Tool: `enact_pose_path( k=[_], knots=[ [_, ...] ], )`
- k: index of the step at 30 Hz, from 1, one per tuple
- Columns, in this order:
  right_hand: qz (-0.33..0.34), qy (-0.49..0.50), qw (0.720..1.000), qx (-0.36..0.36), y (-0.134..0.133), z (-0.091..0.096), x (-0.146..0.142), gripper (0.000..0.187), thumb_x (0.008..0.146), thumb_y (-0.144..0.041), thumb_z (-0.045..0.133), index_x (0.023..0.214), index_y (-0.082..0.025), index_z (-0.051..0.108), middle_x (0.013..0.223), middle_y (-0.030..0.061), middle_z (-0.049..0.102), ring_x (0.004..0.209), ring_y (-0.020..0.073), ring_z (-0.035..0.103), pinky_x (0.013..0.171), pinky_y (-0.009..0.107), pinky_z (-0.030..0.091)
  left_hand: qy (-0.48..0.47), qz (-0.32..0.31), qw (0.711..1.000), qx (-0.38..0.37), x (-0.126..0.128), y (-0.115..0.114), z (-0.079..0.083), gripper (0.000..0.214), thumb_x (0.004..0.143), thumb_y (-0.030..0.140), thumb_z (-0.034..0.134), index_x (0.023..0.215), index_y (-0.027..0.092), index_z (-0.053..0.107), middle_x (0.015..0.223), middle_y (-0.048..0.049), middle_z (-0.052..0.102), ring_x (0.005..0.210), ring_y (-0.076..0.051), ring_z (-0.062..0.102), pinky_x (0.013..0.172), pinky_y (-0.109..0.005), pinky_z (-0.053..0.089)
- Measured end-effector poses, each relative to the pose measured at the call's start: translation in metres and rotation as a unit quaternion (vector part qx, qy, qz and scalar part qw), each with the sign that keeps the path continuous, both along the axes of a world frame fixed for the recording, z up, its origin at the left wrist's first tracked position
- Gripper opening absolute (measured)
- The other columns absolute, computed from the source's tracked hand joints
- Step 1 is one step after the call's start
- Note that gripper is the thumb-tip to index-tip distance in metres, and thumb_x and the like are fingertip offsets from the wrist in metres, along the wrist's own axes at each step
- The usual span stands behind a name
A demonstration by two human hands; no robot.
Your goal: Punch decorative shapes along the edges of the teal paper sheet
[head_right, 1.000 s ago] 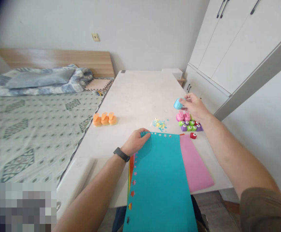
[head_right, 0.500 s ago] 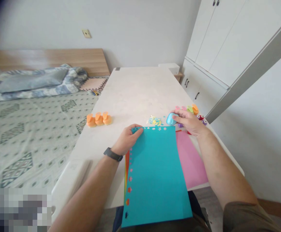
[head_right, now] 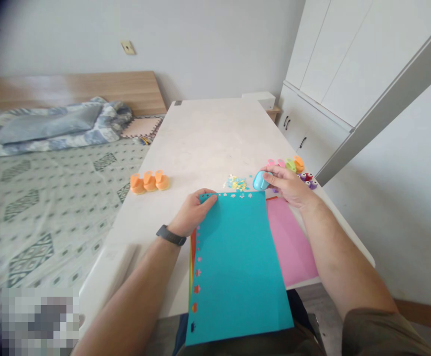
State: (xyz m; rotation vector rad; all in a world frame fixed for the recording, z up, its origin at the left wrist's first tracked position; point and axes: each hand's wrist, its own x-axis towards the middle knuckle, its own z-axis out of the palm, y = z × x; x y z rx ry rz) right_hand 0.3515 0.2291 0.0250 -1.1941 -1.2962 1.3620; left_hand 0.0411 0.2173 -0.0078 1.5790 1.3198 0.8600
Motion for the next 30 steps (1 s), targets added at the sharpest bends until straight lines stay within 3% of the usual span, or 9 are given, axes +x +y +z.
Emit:
enact_pose_path(
  k=[14,22,30],
  knots=[
    [-0.003,-0.042,0.999,0.02,0.003,-0.012,-0.002,0.046,0.082,-0.053,0.082,0.118,-0.026,0.074,0.106,0.0072,0.077,0.091,0.0229,0.069,0.078,0.035,0.056,-0.014,0.004,1.0,-0.015,0.0,-0.002,0.008,0.038,0.088,0.052,0.064,0.102,0.017,0.073,0.068,0.0018,0.06,0.057,-0.012,0.048,0.051,-0.023,0.035],
    [-0.025,-0.022,0.999,0.027,0.004,-0.011,-0.002,0.042,0.085,-0.052,0.08,0.119,-0.027,0.074,0.097,0.0051,0.075,0.084,0.0199,0.067,0.07,0.032,0.053,-0.021,-0.002,1.0,-0.024,-0.001,-0.002,0.008,0.038,0.09,0.051,0.063,0.103,0.017,0.072,0.071,0.0018,0.06,0.06,-0.011,0.048,0.053,-0.022,0.037],
    [0.018,-0.025,0.999,0.023,0.002,-0.013,-0.003,0.042,0.082,-0.051,0.083,0.115,-0.026,0.075,0.099,0.0057,0.076,0.088,0.0218,0.069,0.081,0.036,0.056,-0.028,0.005,0.999,-0.028,-0.002,-0.001,0.008,0.039,0.089,0.052,0.065,0.102,0.017,0.072,0.07,0.0015,0.061,0.058,-0.011,0.049,0.053,-0.022,0.039]
  ],
)
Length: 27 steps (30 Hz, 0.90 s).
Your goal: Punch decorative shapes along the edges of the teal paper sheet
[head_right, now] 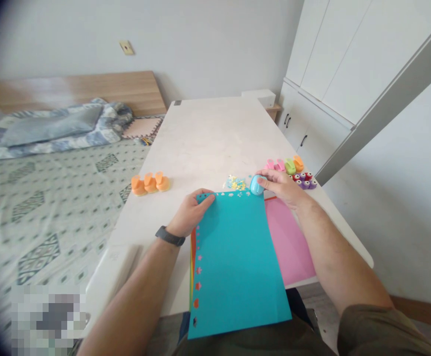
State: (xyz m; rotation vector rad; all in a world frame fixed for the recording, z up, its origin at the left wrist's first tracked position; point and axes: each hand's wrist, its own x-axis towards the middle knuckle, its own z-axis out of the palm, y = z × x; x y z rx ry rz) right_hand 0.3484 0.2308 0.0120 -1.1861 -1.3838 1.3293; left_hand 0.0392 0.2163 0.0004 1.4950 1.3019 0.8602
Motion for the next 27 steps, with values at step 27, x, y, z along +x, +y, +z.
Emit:
enact_pose_path(
  k=[27],
  knots=[
    [0.031,0.028,0.995,-0.088,-0.0041,-0.0007,-0.0065,0.047,0.081,-0.044,0.086,0.117,-0.019,0.072,0.097,0.0057,0.075,0.083,0.0185,0.072,0.077,0.03,0.059,-0.004,0.004,1.0,0.004,-0.0012,0.0022,-0.0055,0.039,0.09,0.053,0.064,0.104,0.017,0.072,0.07,0.0012,0.059,0.059,-0.011,0.048,0.051,-0.023,0.036]
  ],
)
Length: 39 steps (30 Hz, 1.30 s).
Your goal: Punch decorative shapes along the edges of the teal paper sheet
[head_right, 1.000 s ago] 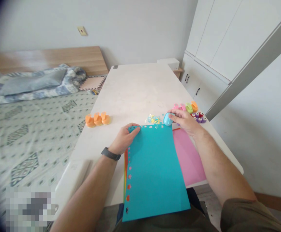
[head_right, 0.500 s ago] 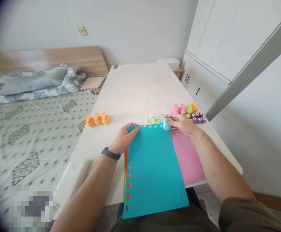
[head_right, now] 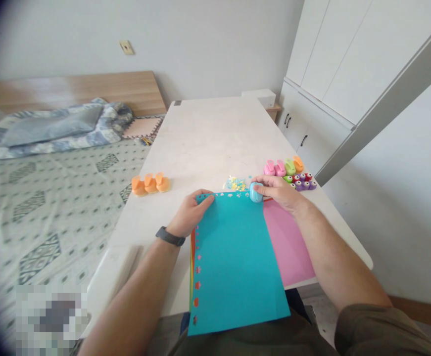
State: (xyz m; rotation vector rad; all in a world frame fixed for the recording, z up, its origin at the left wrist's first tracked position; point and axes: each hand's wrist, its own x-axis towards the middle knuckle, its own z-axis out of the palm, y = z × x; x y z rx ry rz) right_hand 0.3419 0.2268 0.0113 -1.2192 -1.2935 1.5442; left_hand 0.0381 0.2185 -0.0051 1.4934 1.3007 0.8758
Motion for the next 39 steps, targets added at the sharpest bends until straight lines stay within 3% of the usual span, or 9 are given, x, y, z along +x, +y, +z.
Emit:
enact_pose_path(
  k=[26,33,39],
  knots=[
    [-0.012,-0.015,1.0,0.019,0.002,-0.007,-0.007,0.045,0.077,-0.048,0.088,0.108,-0.018,0.074,0.088,0.0051,0.074,0.074,0.017,0.068,0.071,0.03,0.057,-0.013,0.006,1.0,-0.019,0.001,0.0,0.002,0.041,0.086,0.055,0.067,0.101,0.017,0.072,0.07,0.0017,0.06,0.059,-0.012,0.049,0.052,-0.022,0.037],
    [-0.064,-0.021,0.998,0.011,0.005,-0.012,-0.009,0.042,0.071,-0.048,0.091,0.097,-0.019,0.075,0.077,0.003,0.073,0.065,0.0167,0.066,0.065,0.031,0.055,-0.011,-0.003,1.0,-0.009,0.002,0.0,-0.002,0.039,0.086,0.054,0.067,0.1,0.018,0.074,0.072,0.0002,0.062,0.063,-0.013,0.051,0.054,-0.022,0.038],
    [-0.048,-0.018,0.998,0.041,0.002,-0.006,-0.011,0.045,0.076,-0.049,0.088,0.108,-0.02,0.074,0.093,0.0062,0.076,0.078,0.0193,0.069,0.071,0.031,0.055,-0.008,0.002,1.0,-0.009,0.001,0.001,-0.004,0.04,0.086,0.054,0.067,0.1,0.018,0.074,0.07,0.0008,0.061,0.06,-0.012,0.05,0.053,-0.023,0.037]
  ],
)
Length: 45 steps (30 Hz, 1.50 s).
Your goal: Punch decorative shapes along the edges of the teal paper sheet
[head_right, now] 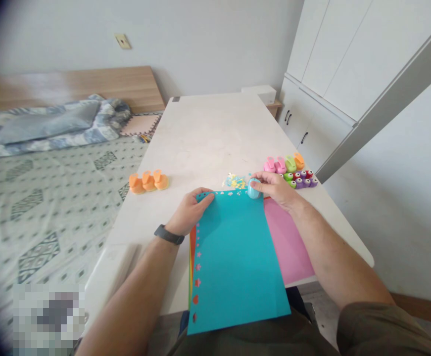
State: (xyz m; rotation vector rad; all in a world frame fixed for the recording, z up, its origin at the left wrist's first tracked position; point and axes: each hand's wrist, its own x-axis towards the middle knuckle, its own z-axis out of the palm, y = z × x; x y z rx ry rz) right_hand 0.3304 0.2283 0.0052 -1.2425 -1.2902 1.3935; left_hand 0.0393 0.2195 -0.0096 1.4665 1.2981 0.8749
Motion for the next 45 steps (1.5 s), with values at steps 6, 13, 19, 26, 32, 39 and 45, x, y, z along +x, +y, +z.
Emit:
enact_pose_path(
  k=[6,13,19,26,32,39,45],
  knots=[
    [-0.019,0.047,0.999,0.012,0.002,0.0,0.003,0.042,0.077,-0.05,0.087,0.106,-0.022,0.074,0.092,0.0051,0.074,0.079,0.0196,0.068,0.075,0.034,0.056,0.004,-0.002,1.0,-0.001,0.0,0.0,0.0,0.039,0.089,0.053,0.065,0.102,0.017,0.072,0.069,0.0011,0.059,0.059,-0.011,0.048,0.051,-0.022,0.036],
    [-0.119,0.049,0.989,0.076,0.01,-0.004,0.009,0.035,0.081,-0.056,0.08,0.099,-0.028,0.073,0.1,0.0054,0.072,0.095,0.0243,0.067,0.079,0.037,0.058,0.01,-0.003,1.0,-0.007,0.0,0.0,0.0,0.039,0.088,0.054,0.066,0.101,0.018,0.073,0.07,0.0009,0.061,0.058,-0.012,0.05,0.05,-0.022,0.036],
    [-0.128,0.057,0.986,0.089,0.012,-0.006,0.007,0.031,0.084,-0.054,0.078,0.1,-0.028,0.072,0.106,0.0064,0.071,0.107,0.0266,0.066,0.083,0.037,0.057,0.017,-0.007,1.0,0.014,-0.001,0.001,-0.003,0.037,0.088,0.051,0.065,0.099,0.017,0.074,0.074,-0.0009,0.065,0.061,-0.013,0.053,0.053,-0.023,0.038],
    [-0.134,-0.006,0.984,0.117,0.011,-0.006,0.004,0.035,0.085,-0.056,0.076,0.105,-0.027,0.074,0.1,0.0058,0.072,0.096,0.0255,0.068,0.075,0.036,0.055,0.03,-0.013,0.999,0.006,0.001,0.0,-0.001,0.033,0.087,0.047,0.064,0.099,0.018,0.074,0.072,-0.0014,0.067,0.061,-0.014,0.056,0.053,-0.024,0.039],
    [-0.082,0.021,0.991,0.104,0.021,0.005,-0.018,0.041,0.083,-0.056,0.079,0.109,-0.026,0.073,0.104,0.0057,0.073,0.091,0.0226,0.069,0.081,0.037,0.056,0.047,-0.024,0.998,0.024,0.004,-0.002,-0.002,0.03,0.088,0.042,0.062,0.098,0.017,0.075,0.079,-0.0042,0.071,0.068,-0.016,0.061,0.058,-0.025,0.043],
    [0.038,-0.04,0.993,0.101,0.061,0.045,-0.109,0.055,0.073,-0.063,0.086,0.102,-0.023,0.063,0.093,0.0079,0.075,0.083,0.0221,0.069,0.071,0.035,0.056,0.043,-0.026,0.998,0.033,0.007,-0.005,-0.003,0.025,0.088,0.035,0.061,0.097,0.016,0.075,0.075,-0.0027,0.07,0.063,-0.014,0.059,0.058,-0.024,0.043],
    [0.118,-0.183,0.972,0.088,0.106,0.033,-0.209,0.053,0.079,-0.07,0.078,0.088,-0.021,0.057,0.078,0.0051,0.071,0.069,0.0176,0.063,0.06,0.03,0.047,0.051,-0.036,0.996,0.062,0.007,-0.002,-0.011,0.026,0.09,0.033,0.06,0.099,0.015,0.076,0.081,-0.0068,0.076,0.068,-0.018,0.064,0.064,-0.029,0.049]
  ],
)
